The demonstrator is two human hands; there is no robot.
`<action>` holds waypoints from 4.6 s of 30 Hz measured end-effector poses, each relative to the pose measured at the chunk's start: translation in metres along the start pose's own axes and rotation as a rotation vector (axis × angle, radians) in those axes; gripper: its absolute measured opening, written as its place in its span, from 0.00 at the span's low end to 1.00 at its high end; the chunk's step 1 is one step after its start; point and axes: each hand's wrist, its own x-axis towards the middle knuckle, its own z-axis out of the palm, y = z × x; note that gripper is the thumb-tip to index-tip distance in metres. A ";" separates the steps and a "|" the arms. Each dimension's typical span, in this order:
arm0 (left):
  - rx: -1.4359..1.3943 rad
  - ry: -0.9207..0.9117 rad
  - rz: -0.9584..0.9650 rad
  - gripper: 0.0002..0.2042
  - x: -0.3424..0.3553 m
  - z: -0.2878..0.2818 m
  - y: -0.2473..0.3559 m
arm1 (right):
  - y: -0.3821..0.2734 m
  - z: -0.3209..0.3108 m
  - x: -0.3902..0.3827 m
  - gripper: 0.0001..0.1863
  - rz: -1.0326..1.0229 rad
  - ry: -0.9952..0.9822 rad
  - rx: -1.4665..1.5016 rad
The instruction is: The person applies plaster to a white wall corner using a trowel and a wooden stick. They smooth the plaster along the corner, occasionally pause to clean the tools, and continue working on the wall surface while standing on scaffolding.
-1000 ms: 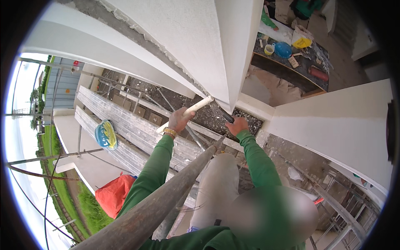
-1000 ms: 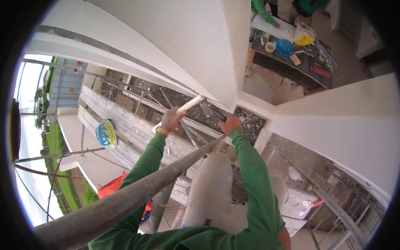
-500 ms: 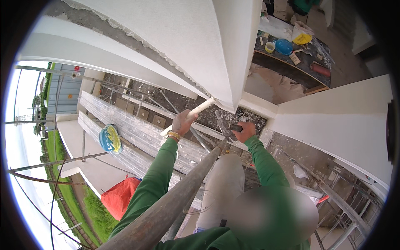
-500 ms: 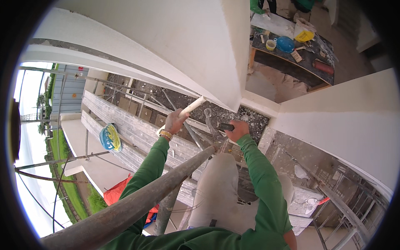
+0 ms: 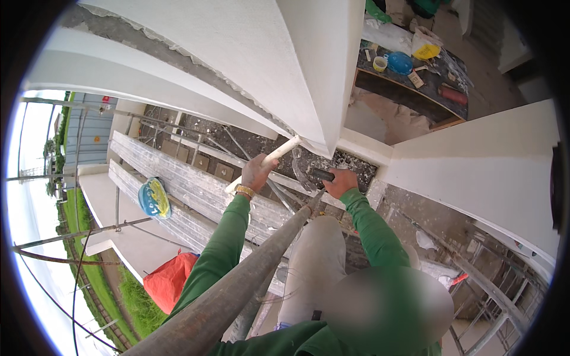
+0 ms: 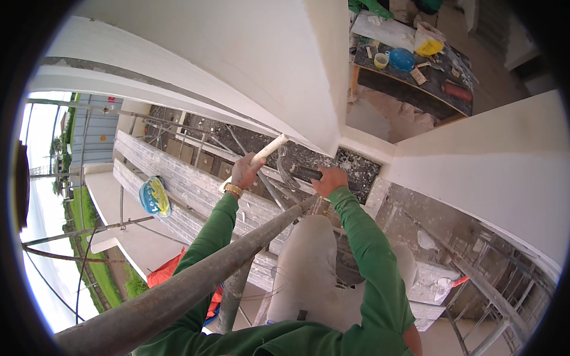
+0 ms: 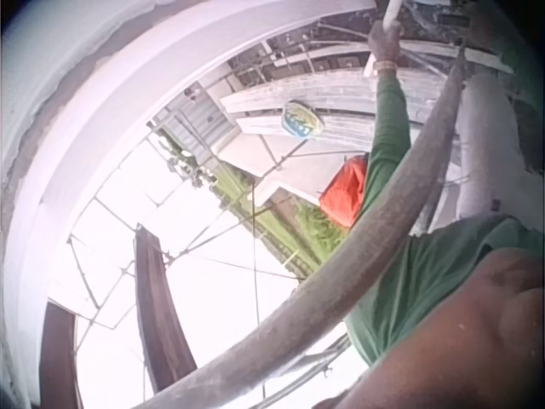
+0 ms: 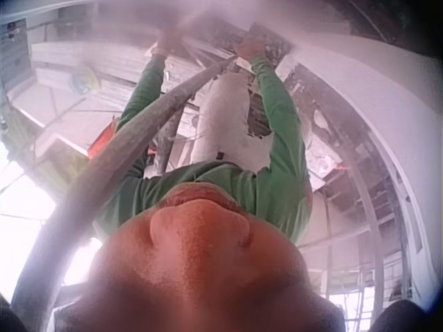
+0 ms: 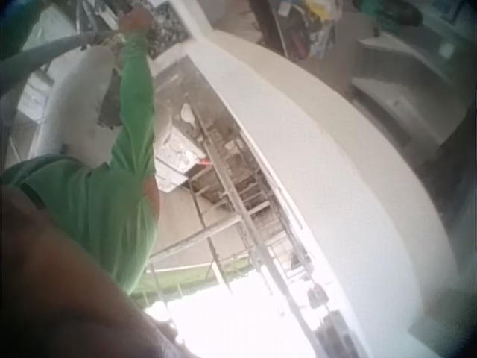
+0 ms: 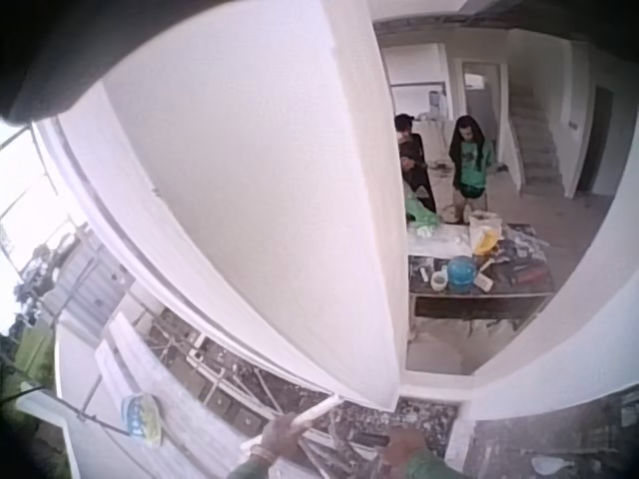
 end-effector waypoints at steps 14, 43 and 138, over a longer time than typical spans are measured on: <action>-0.100 -0.107 -0.020 0.33 0.003 0.000 -0.007 | 0.000 -0.005 -0.027 0.16 0.127 -0.204 0.020; 0.216 0.212 0.242 0.27 -0.014 -0.037 0.024 | -0.029 -0.039 -0.078 0.15 -0.124 0.022 0.277; 0.111 -0.053 0.091 0.29 -0.002 -0.047 0.021 | -0.040 -0.027 0.001 0.15 0.152 -0.084 -0.090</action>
